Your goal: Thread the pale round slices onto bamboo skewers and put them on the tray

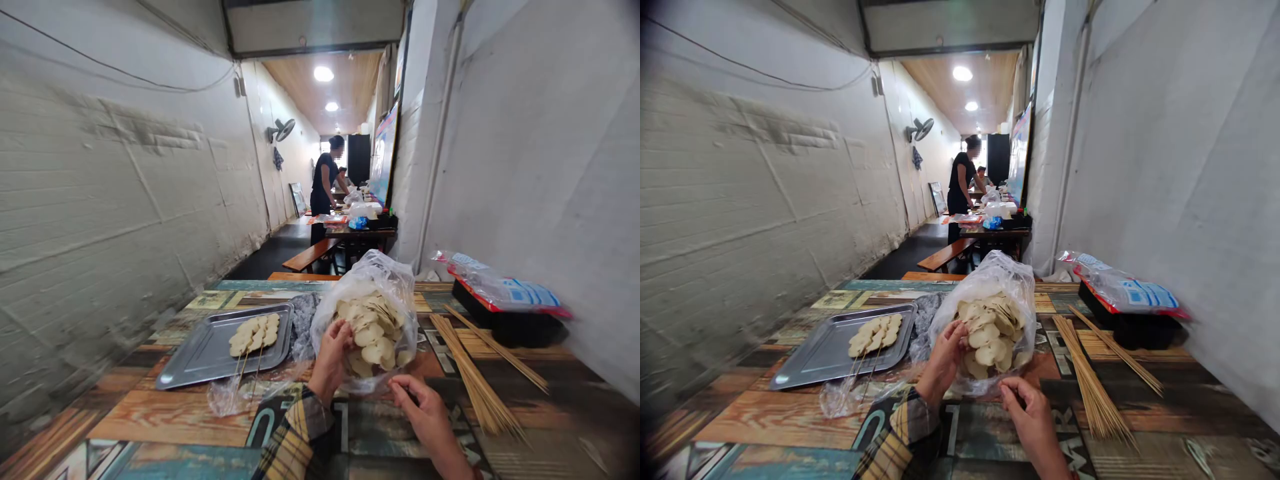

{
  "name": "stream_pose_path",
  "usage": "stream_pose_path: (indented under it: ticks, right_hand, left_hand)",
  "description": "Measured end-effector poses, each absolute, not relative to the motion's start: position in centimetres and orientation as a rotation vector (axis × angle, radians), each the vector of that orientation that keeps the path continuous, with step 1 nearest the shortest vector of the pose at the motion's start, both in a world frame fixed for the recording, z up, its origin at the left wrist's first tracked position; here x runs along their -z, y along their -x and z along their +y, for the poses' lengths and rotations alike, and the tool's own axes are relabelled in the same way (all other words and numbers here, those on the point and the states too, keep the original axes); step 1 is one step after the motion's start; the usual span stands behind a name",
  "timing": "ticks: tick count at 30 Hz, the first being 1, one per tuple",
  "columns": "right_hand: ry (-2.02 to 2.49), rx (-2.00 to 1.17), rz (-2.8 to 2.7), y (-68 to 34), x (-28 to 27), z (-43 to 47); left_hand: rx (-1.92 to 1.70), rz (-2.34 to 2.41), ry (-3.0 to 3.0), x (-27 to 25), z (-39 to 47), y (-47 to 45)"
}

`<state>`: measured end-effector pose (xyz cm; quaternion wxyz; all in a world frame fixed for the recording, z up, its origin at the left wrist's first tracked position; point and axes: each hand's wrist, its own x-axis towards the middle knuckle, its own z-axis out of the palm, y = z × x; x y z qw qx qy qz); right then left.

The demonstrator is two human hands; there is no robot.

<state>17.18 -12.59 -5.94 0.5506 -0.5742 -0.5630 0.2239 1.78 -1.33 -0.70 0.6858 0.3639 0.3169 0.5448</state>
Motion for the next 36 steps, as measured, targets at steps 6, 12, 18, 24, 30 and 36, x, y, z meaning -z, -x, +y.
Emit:
stream_pose_path:
  ticks: [6,12,18,24,30,36]
  right_hand:
    - [1.411,-0.443,-1.160,-15.4,5.9,-15.1]
    - [1.315,-0.480,-1.125,-11.0,6.0,-16.3]
    - [1.266,-0.537,-1.165,-6.1,6.1,-16.7]
    - [1.196,-0.592,-1.257,-2.9,5.4,-16.8]
    - [1.217,-0.645,-1.363,-2.4,7.1,-16.8]
    - [1.248,-0.768,-1.331,-3.1,9.2,-17.0]
  left_hand:
    - [-1.102,0.731,-1.041,0.9,-5.5,-1.6]
    - [-0.970,0.734,-1.388,1.9,-10.7,0.6]
    - [-1.060,0.832,-1.351,2.5,-12.7,4.1]
    - [-1.124,0.961,-1.319,2.0,-13.3,7.3]
    - [-1.167,1.006,-1.206,2.0,-12.5,11.0]
    - [-1.326,1.045,-1.064,1.0,-10.0,16.0]
